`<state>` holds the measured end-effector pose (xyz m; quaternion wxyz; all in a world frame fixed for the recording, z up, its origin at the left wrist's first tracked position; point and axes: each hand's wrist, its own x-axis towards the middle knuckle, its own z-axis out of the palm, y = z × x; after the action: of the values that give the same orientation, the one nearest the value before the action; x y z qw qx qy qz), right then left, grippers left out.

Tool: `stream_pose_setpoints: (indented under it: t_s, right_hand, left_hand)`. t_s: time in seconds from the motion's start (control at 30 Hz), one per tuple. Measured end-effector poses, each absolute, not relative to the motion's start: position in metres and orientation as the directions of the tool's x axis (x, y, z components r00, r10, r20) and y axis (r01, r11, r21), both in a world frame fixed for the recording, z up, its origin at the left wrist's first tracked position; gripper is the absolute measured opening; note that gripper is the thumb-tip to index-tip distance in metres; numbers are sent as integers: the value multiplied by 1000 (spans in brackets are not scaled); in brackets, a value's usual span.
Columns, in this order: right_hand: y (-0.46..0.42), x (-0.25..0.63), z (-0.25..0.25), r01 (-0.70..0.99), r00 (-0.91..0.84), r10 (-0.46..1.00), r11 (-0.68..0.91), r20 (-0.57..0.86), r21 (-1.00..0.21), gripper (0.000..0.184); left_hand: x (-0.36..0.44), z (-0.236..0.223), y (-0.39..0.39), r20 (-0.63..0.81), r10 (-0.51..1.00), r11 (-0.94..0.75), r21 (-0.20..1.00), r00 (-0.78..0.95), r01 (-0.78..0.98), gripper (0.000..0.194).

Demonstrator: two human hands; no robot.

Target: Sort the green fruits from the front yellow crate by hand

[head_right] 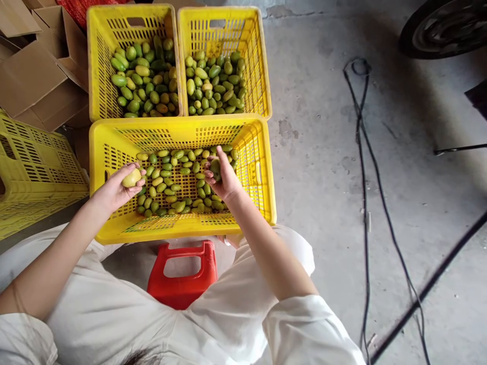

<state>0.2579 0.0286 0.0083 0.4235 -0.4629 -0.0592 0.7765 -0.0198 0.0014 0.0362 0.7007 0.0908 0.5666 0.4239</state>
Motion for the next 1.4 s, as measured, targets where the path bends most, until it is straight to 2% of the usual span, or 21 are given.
stream_pose_setpoints:
  t_s: [0.1, 0.2, 0.3, 0.47, 0.6, 0.67, 0.8, 0.87, 1.0, 1.1, 1.17, 1.27, 1.4]
  right_hand:
    - [33, 263, 15, -644, -113, 771, -537, -627, -545, 22]
    - [35, 265, 23, -624, -104, 816, -498, -568, -602, 14]
    - [35, 266, 31, -611, -118, 838, -484, -532, -627, 16]
    - [33, 268, 31, -611, -151, 846, -487, -512, -624, 28]
    - [32, 269, 22, -594, -173, 820, -528, -545, -607, 36]
    - [33, 269, 20, -585, -164, 817, -532, -553, -612, 34]
    - [35, 271, 25, -569, -97, 826, -504, -555, -650, 21]
    - [37, 273, 29, -574, -76, 839, -479, -539, -665, 21]
    - [39, 276, 34, -567, -83, 871, -441, -484, -696, 23]
    - [38, 274, 34, -593, -53, 866, -428, -497, -682, 22]
    - [37, 273, 33, -605, -58, 850, -447, -523, -659, 21]
    - [33, 271, 27, -587, -157, 826, -519, -541, -622, 26]
    - [25, 263, 16, -422, -326, 743, -668, -584, -613, 44]
  left_hand:
    - [-15, 42, 7, -746, 663, 615, 586, -56, -528, 15]
    - [-10, 50, 11, -764, 638, 561, 548, -98, -620, 24]
    - [-6, 52, 14, -737, 671, 526, 554, -85, -645, 25]
    - [-11, 40, 15, -745, 659, 595, 599, -102, -536, 13]
    - [-16, 30, 18, -751, 653, 611, 601, -101, -515, 24]
    - [-16, 31, 19, -771, 630, 620, 572, -94, -536, 27]
    - [-13, 40, 20, -812, 570, 604, 516, -124, -607, 19]
    - [-12, 44, 19, -812, 573, 602, 511, -114, -613, 17]
    - [-13, 48, 17, -727, 685, 576, 589, -59, -567, 12]
    - [-14, 47, 14, -649, 761, 574, 667, 8, -475, 20]
    - [-14, 47, 12, -635, 769, 604, 689, 67, -400, 22]
    - [-12, 44, 7, -627, 768, 627, 695, 132, -351, 20]
    - [-7, 34, 0, -637, 756, 646, 686, 154, -336, 24]
